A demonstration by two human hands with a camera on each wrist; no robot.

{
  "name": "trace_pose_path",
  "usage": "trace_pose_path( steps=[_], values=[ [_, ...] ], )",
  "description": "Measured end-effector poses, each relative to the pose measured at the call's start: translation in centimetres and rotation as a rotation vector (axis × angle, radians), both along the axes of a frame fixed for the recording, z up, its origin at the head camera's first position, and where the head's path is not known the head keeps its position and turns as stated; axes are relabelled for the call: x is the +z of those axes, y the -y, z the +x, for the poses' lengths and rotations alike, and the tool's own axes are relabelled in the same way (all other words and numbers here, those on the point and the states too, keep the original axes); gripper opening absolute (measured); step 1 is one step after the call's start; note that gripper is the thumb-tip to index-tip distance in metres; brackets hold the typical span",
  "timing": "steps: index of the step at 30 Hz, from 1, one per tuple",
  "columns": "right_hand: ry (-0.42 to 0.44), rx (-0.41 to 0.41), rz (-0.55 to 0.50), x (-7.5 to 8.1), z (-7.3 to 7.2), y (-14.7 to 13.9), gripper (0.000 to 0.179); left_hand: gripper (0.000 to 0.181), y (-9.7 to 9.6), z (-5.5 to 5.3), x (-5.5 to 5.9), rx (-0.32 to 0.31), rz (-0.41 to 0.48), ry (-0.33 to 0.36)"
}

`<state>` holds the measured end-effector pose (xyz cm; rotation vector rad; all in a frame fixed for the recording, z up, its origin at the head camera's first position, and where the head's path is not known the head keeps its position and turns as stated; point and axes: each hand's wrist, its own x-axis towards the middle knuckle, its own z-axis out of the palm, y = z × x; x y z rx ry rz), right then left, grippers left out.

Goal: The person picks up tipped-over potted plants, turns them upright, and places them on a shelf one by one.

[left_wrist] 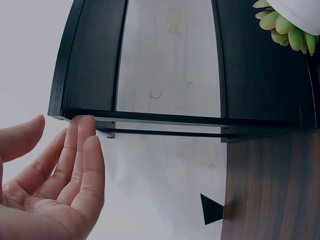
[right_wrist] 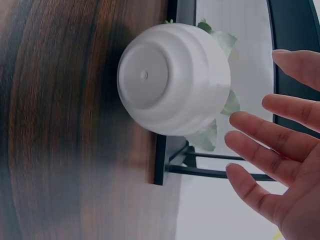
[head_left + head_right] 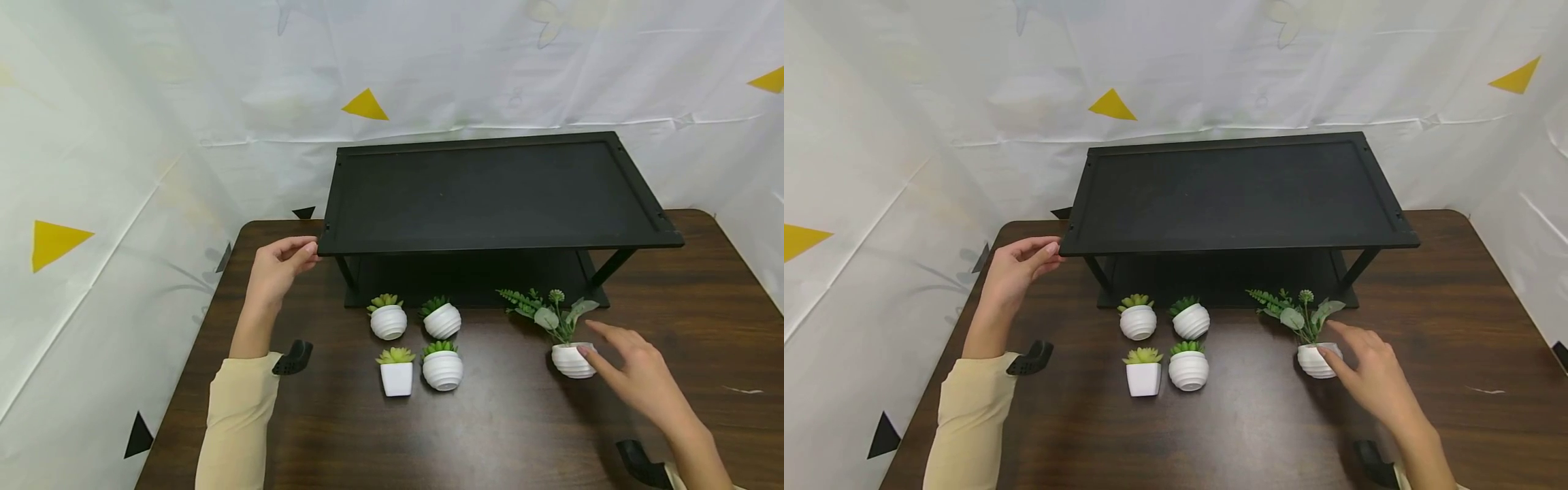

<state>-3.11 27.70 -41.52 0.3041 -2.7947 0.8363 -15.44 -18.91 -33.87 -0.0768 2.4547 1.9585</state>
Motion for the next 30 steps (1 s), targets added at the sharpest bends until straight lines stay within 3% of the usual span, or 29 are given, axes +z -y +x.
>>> trace_pose_path(
  steps=[15,27,30],
  values=[
    [0.09,-0.054,-0.024,0.0,0.0,-1.8,0.041,0.034,-0.2,-0.8,0.0,-0.003,-0.049,0.043],
    [0.338,-0.059,-0.046,-0.2,-0.4,-2.9,0.043,0.034,-0.1,-1.0,-0.1,-0.008,-0.045,0.045],
    [0.36,-0.053,-0.045,-0.2,-0.6,-2.9,0.044,0.034,-0.1,-1.0,-0.2,-0.011,-0.034,0.047]
  ],
)
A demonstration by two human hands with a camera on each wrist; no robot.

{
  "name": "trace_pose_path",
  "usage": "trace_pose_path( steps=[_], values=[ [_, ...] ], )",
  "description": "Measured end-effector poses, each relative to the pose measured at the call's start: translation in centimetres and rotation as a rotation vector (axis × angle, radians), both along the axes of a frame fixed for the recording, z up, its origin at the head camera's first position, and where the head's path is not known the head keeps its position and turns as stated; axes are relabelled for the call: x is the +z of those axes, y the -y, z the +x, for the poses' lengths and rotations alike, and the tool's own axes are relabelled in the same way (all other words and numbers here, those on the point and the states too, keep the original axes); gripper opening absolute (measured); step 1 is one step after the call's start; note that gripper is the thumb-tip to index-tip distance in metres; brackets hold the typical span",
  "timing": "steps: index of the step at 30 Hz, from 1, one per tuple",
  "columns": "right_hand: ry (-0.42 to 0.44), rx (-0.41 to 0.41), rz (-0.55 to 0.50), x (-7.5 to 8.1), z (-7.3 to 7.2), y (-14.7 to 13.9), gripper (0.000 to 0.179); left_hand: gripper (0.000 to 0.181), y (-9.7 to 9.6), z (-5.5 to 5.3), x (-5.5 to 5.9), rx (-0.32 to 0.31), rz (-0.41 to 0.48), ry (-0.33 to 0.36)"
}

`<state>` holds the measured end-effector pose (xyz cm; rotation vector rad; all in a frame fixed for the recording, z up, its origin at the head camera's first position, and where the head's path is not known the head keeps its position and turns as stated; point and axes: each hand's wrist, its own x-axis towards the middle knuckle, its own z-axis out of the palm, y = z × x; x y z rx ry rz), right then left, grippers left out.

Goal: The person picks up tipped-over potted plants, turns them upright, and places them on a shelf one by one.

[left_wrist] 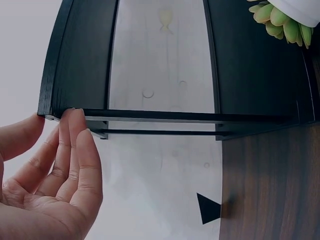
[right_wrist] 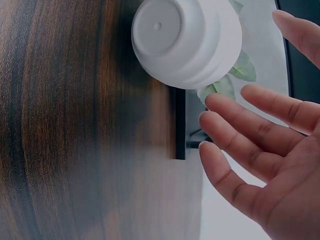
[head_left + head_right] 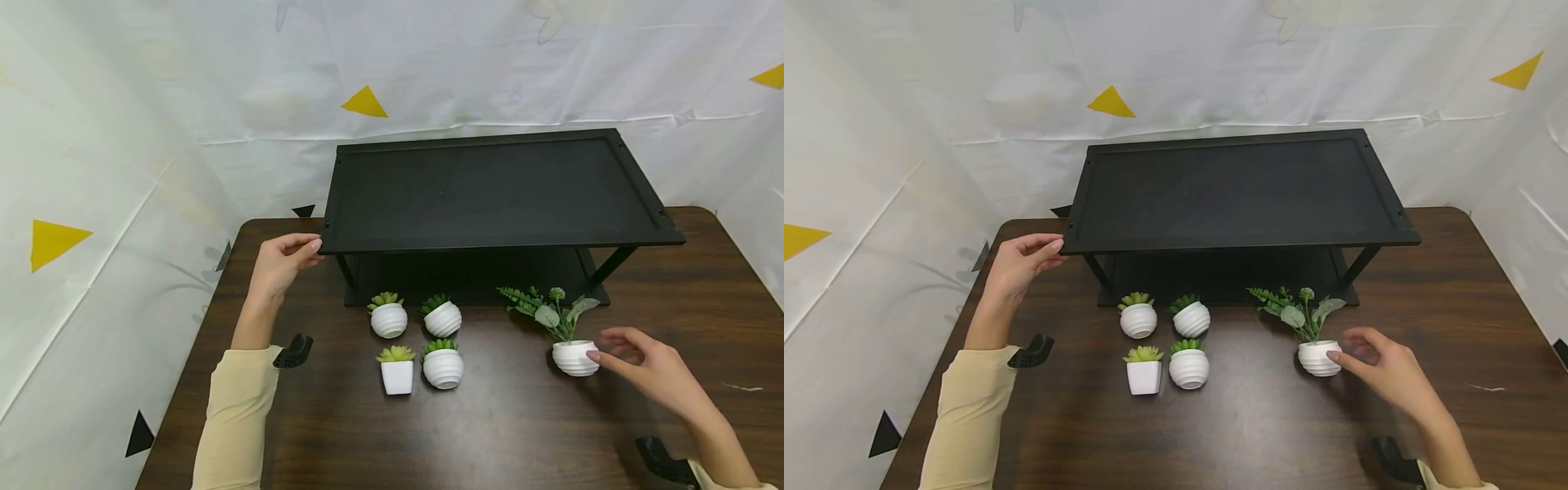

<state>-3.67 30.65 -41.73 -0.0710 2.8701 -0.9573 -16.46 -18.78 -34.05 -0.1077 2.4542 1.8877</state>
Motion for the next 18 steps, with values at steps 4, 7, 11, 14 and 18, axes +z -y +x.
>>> trace_pose_path(
  steps=[4,7,11,14,18],
  values=[
    [0.009,-0.001,0.002,-0.1,-0.2,0.2,0.044,0.034,0.0,0.0,-0.1,-0.003,0.017,-0.003],
    [0.013,-0.005,0.012,-0.3,-0.4,0.3,0.045,0.033,0.1,0.0,-0.1,-0.003,0.026,-0.01],
    [0.015,-0.002,0.021,-0.7,-0.5,0.5,0.045,0.033,0.1,-0.1,-0.2,-0.002,0.023,-0.012],
    [0.026,0.004,0.022,-1.0,-0.5,0.7,0.046,0.033,0.1,-0.1,-0.3,0.003,0.02,-0.013],
    [0.032,0.005,0.031,-1.3,-0.7,0.8,0.046,0.032,0.0,-0.1,-0.3,0.013,0.018,-0.016]
  ],
)
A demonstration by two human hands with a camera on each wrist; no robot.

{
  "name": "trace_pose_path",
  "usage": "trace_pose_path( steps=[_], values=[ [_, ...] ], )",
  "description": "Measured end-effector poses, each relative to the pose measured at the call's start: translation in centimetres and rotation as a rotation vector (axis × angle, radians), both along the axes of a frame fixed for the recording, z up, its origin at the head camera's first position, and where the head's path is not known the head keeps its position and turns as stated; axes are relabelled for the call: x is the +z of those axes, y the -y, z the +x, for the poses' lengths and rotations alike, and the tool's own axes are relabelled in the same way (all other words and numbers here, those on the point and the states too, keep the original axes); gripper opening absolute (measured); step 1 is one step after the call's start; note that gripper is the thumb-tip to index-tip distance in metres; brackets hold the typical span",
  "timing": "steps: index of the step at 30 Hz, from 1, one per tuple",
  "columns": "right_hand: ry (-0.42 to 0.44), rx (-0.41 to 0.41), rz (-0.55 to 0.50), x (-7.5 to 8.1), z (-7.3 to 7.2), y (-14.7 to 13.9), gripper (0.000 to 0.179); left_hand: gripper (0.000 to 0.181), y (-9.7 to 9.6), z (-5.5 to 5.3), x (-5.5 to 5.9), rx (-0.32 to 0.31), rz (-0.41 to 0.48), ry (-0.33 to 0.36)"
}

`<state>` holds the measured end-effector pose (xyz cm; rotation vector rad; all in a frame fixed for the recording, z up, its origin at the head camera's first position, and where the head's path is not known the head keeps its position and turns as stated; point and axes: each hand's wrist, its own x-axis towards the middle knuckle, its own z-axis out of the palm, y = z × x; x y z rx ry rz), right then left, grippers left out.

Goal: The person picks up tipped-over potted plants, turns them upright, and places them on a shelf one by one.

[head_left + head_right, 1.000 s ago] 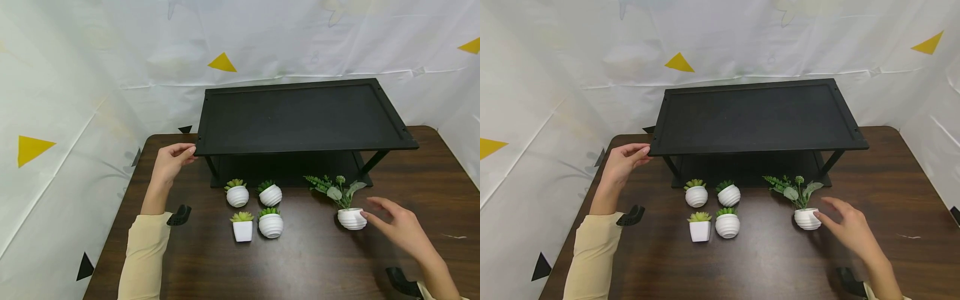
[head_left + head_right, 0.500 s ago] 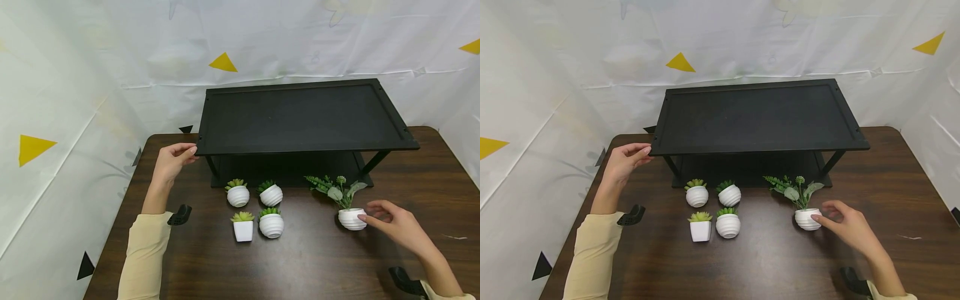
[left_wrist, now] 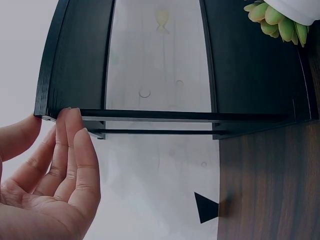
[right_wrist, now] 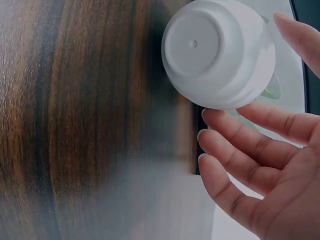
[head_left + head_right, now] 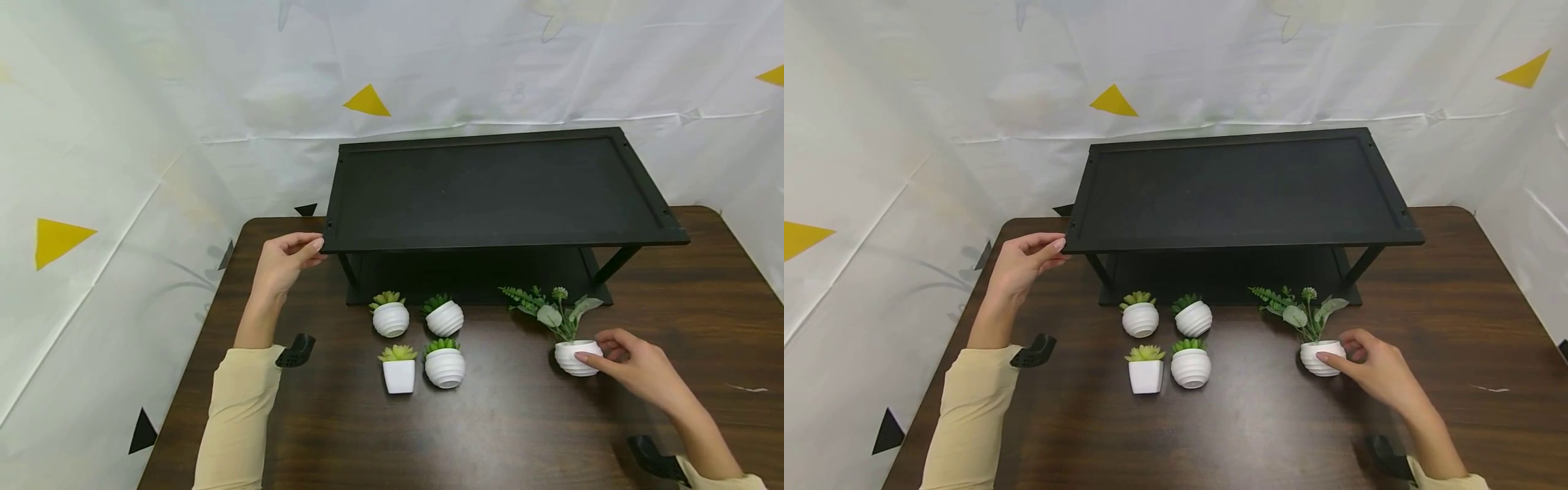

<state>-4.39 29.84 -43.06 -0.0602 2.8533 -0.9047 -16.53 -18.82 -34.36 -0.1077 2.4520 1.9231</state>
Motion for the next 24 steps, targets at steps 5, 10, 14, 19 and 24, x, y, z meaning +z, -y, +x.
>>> trace_pose_path(
  steps=[5,10,14,19,24],
  values=[
    [0.001,0.01,0.013,-0.29,-0.17,0.06,0.045,0.032,-0.04,0.02,0.04,0.006,0.001,-0.001],
    [0.04,0.021,0.016,-0.27,-0.24,0.19,0.048,0.032,-0.08,0.04,0.11,0.005,0.004,-0.001],
    [0.081,0.033,0.024,-0.12,-0.35,0.15,0.055,0.031,-0.14,0.02,0.2,0.005,0.008,0.002],
    [0.104,0.046,0.005,-0.13,-0.35,0.14,0.057,0.032,-0.15,0.01,0.22,0.004,0.003,0.007],
    [0.107,0.059,-0.016,-0.22,-0.37,-0.02,0.056,0.031,-0.16,-0.01,0.21,0.004,0.009,0.003]
  ],
)
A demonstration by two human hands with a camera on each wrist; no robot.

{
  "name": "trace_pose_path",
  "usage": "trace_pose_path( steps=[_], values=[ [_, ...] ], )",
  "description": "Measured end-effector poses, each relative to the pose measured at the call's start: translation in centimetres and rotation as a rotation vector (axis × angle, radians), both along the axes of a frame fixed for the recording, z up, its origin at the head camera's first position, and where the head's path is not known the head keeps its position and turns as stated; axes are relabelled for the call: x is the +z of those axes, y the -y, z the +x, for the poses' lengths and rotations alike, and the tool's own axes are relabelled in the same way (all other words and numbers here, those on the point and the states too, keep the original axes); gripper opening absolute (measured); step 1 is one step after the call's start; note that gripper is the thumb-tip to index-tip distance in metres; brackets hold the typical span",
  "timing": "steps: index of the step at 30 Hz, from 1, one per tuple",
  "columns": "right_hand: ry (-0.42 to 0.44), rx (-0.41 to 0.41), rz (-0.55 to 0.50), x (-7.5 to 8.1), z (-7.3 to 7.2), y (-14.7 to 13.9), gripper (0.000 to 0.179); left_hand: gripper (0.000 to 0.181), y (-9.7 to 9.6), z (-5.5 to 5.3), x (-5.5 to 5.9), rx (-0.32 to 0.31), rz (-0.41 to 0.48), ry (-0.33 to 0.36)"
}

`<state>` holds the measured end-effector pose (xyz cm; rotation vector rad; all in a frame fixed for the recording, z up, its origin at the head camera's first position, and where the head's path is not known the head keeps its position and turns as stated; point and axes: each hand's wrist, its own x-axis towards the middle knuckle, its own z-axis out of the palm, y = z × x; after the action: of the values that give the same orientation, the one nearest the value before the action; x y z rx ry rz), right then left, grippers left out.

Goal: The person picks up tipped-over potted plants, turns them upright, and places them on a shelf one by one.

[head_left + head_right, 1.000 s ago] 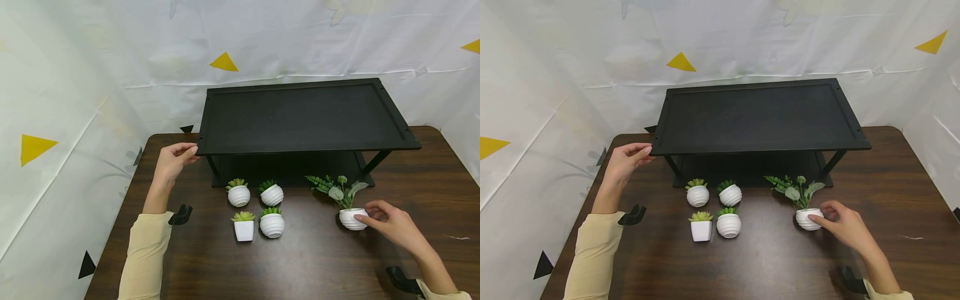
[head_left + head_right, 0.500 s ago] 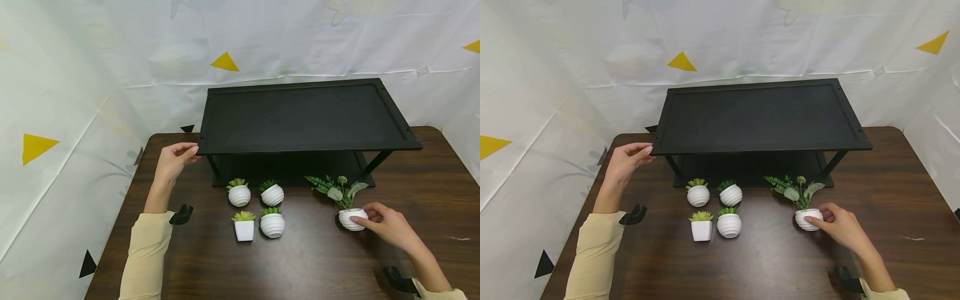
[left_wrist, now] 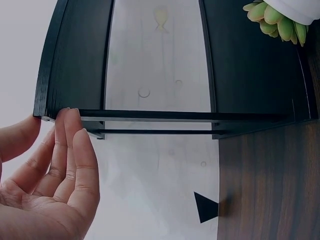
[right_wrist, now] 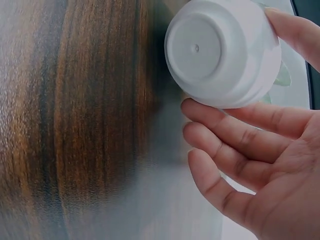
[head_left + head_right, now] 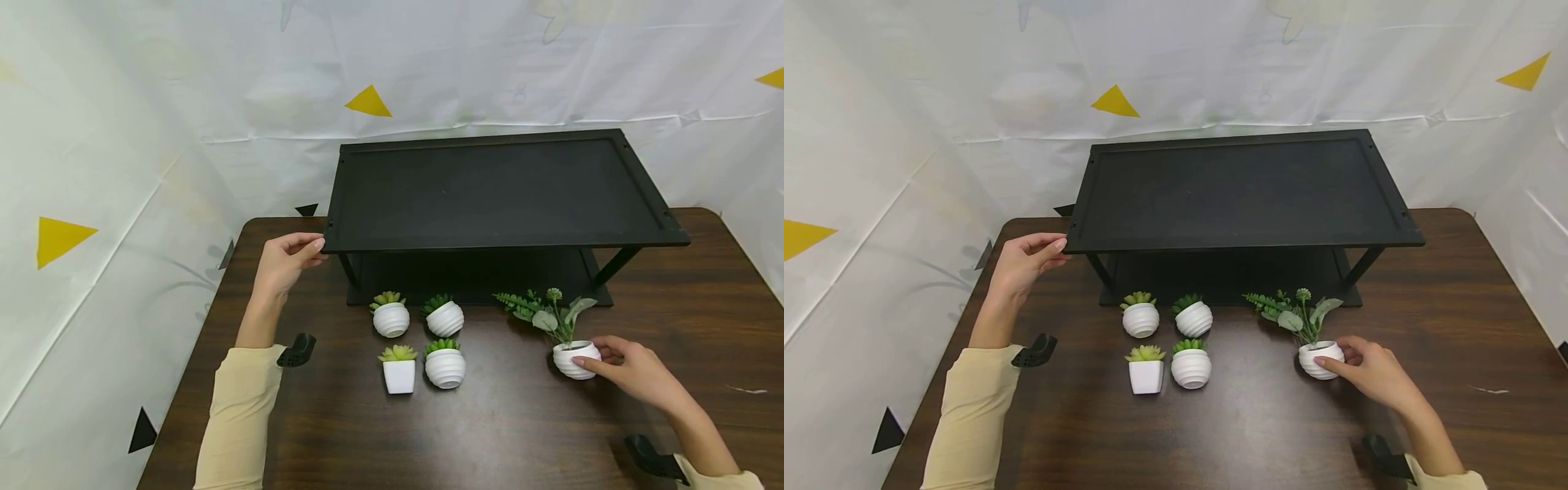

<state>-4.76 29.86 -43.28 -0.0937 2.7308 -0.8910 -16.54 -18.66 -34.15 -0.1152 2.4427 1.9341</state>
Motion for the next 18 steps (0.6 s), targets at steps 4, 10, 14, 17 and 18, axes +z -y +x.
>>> trace_pose_path(
  steps=[4,10,14,17,18],
  values=[
    [-0.003,0.001,-0.007,-0.08,-0.03,-0.14,0.055,0.031,0.0,-0.01,0.0,-0.001,0.011,-0.003],
    [0.001,-0.021,-0.035,-0.35,-0.13,-0.34,0.054,0.031,-0.03,0.12,-0.02,0.002,0.011,-0.006],
    [0.009,-0.04,-0.052,-0.49,-0.25,-0.48,0.055,0.031,-0.02,0.18,0.0,0.001,0.013,-0.008],
    [0.004,-0.061,-0.058,-0.57,-0.34,-0.58,0.056,0.031,-0.03,0.15,0.03,-0.002,0.013,-0.013],
    [0.001,-0.067,-0.06,-0.58,-0.36,-0.58,0.056,0.031,-0.03,0.14,0.04,-0.003,0.014,-0.014]
  ],
)
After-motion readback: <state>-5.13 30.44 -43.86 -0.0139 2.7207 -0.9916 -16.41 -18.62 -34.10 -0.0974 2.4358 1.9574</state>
